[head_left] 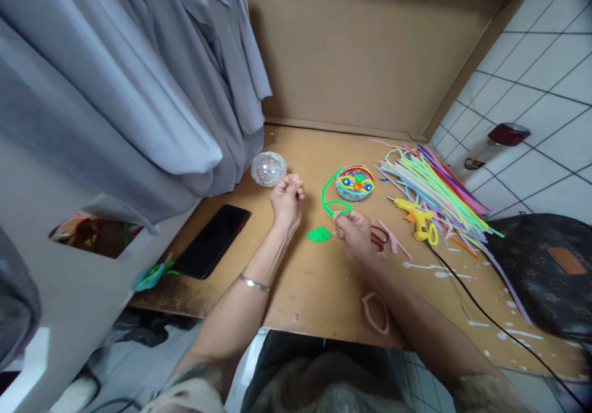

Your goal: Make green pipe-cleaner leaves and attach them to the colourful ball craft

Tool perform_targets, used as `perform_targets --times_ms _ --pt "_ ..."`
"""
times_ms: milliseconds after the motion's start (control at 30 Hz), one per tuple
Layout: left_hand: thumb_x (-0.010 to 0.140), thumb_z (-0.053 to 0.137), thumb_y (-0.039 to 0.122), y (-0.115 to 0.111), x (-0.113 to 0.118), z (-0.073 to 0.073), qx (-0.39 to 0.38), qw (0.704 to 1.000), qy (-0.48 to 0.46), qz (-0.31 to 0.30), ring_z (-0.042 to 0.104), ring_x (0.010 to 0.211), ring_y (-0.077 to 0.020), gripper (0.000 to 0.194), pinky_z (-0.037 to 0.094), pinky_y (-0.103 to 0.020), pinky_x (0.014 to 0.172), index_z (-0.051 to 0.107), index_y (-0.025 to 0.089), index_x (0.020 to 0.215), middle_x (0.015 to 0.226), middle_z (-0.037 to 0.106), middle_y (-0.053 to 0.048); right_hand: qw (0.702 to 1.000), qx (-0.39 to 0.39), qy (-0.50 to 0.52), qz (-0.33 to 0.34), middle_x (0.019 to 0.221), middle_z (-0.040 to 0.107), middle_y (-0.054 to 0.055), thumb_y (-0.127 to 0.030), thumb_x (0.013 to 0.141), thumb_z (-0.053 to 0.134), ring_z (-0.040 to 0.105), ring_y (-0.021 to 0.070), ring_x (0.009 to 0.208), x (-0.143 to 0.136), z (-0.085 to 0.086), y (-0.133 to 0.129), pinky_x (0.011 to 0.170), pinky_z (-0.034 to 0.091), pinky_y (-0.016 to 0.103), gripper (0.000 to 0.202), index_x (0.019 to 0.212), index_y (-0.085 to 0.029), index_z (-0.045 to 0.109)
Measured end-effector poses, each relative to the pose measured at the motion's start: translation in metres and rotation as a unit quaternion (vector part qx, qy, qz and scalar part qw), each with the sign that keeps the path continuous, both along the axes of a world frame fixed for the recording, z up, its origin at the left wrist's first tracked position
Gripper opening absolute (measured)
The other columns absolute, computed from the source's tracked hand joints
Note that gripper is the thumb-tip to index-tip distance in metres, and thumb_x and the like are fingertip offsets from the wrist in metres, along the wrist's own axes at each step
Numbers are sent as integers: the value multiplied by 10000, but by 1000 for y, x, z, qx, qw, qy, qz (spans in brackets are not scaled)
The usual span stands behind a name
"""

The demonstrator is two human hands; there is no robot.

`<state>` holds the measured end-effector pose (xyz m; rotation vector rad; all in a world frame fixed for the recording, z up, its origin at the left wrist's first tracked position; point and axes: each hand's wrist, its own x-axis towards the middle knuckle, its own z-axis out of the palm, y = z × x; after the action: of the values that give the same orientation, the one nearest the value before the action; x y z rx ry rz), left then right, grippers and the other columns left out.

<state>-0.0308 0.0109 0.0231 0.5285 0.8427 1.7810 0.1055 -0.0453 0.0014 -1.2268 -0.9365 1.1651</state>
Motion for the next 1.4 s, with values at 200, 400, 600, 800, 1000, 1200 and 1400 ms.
perform_targets --times_ms 200,400,600,800,1000,1200,1400 --pt "694 821 518 -9 13 -10 28 989 112 -92 348 446 -49 410 260 -202 426 605 170 695 545 458 62 1000 -7 14 -7 397 387 -97 -413 547 723 295 59 408 4 3 6 405 298 204 303 547 -228 484" --pt "702 818 406 -9 8 -10 64 952 295 -52 360 497 -65 333 274 -210 492 620 161 595 518 484 48 998 11 -55 -36 469 391 -89 -429 568 705 328 69 468 1 1 4 435 384 229 294 546 -221 497" --pt "726 781 310 -5 5 -10 59 958 276 -55 374 462 -64 266 268 -197 464 611 163 583 488 493 50 996 17 -81 -36 477 345 -101 -378 597 682 301 69 489 1 3 1 456 371 232 257 565 -229 476" --pt "721 805 242 -9 17 -3 22 992 66 -108 409 421 -41 246 325 -172 426 593 157 630 507 507 51 998 9 -50 -36 503 418 -83 -403 588 670 363 80 512 -4 8 -3 482 384 234 235 606 -215 529" --pt "757 789 140 -12 26 10 -39 991 -73 -103 435 436 -2 221 367 -108 434 583 140 676 583 556 53 999 29 -18 -39 506 443 -82 -436 585 693 364 78 497 -7 5 -9 491 362 233 272 641 -206 559" --pt "840 675 47 6 -4 24 -24 992 -125 -17 436 441 -2 217 356 -105 452 563 147 684 571 538 52 999 17 -6 -33 430 413 -88 -405 575 709 311 65 444 12 -10 -5 461 273 227 282 547 -221 498" --pt "740 771 157 -8 7 3 -13 998 -35 -58 484 486 -29 163 367 -140 465 608 148 739 616 599 40 995 47 87 -25 414 405 -87 -406 565 767 317 56 416 14 -10 10 448 230 222 366 547 -228 448"
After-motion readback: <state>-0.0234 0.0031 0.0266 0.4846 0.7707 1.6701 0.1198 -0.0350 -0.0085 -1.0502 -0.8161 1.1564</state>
